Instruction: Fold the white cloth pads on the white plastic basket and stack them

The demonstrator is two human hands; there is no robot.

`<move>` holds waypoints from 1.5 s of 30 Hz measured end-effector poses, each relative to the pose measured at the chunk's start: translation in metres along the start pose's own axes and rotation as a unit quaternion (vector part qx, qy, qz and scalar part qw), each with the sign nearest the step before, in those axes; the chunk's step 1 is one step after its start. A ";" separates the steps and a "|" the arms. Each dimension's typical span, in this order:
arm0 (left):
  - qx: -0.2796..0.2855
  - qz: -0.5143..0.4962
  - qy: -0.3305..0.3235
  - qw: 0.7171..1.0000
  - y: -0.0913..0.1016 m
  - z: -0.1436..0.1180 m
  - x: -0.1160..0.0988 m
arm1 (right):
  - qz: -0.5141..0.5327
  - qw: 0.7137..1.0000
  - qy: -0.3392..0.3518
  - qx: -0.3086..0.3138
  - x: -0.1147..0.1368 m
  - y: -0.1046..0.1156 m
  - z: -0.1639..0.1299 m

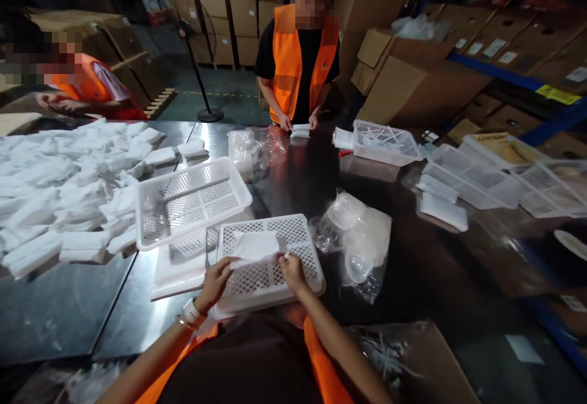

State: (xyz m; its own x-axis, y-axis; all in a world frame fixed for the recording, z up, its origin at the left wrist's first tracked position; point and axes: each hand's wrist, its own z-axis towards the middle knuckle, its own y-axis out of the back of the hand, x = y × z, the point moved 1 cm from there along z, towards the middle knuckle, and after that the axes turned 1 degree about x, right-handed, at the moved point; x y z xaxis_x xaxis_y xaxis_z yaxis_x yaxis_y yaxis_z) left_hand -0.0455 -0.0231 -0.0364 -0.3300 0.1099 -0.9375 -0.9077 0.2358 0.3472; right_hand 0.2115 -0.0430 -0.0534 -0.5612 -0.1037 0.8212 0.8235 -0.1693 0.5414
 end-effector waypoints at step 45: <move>-0.163 0.232 0.059 0.957 -0.024 0.026 0.004 | -0.246 0.958 -0.068 -0.129 0.004 -0.029 0.017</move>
State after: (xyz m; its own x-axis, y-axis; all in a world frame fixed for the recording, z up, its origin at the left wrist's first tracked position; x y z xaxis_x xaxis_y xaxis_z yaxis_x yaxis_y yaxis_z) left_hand -0.0182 -0.0032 -0.0479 -0.7266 0.0161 -0.6869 -0.6828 -0.1286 0.7192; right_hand 0.1869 -0.0216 -0.0630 -0.8455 0.1774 0.5036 0.4044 -0.4031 0.8209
